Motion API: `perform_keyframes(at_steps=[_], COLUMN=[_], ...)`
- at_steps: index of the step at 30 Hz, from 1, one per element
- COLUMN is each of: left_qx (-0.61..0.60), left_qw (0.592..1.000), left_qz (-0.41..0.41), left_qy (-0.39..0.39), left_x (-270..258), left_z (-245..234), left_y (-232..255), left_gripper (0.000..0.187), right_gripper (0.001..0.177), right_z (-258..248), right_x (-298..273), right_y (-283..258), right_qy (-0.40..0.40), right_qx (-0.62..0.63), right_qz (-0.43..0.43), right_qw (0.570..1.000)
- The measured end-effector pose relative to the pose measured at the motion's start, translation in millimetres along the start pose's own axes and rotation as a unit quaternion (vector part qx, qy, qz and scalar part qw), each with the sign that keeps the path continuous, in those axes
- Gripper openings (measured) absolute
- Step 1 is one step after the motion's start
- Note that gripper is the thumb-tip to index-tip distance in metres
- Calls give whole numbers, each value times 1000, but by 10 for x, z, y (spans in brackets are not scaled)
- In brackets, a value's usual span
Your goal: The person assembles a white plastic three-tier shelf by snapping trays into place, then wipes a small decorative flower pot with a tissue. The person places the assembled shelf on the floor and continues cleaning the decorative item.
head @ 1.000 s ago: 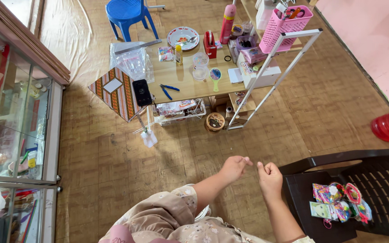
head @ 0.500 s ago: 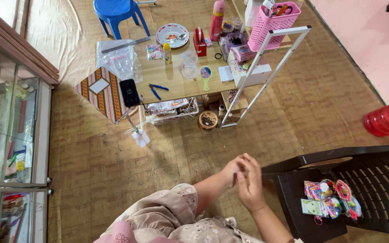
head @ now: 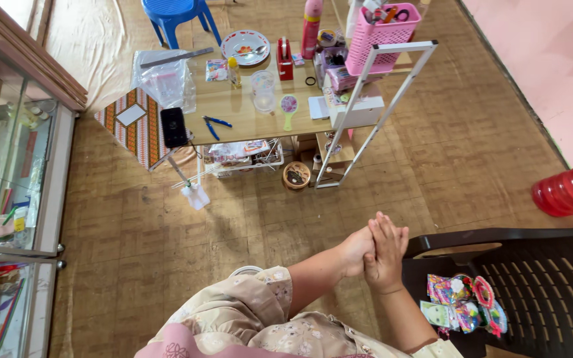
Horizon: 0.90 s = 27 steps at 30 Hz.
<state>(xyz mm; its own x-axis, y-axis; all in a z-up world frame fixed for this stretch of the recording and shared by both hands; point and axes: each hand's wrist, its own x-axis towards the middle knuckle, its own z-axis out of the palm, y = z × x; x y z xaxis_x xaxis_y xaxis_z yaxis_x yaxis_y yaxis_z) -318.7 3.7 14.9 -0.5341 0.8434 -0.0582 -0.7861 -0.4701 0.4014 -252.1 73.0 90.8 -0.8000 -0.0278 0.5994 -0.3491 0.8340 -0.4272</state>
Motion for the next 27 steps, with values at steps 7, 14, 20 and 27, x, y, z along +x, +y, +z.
perform_keyframes(at_steps=[7, 14, 20, 27], left_qx=[171, 290, 354, 414], left_qw=[979, 938, 913, 876], left_qz=[-103, -157, -183, -246], left_qy=[52, 102, 87, 15], left_x=[314, 413, 807, 1483], left_z=[204, 558, 530, 458], left_y=[-111, -76, -176, -261], left_gripper=[46, 44, 41, 37], right_gripper=[55, 42, 41, 26], right_z=[-250, -629, -781, -1096], right_x=[-320, -557, -762, -1324], right_y=[718, 988, 1254, 1493], right_qy=[-12, -29, 46, 176], right_qx=[-71, 1, -75, -119], right_qz=[181, 423, 415, 484], right_qw=[981, 906, 906, 849])
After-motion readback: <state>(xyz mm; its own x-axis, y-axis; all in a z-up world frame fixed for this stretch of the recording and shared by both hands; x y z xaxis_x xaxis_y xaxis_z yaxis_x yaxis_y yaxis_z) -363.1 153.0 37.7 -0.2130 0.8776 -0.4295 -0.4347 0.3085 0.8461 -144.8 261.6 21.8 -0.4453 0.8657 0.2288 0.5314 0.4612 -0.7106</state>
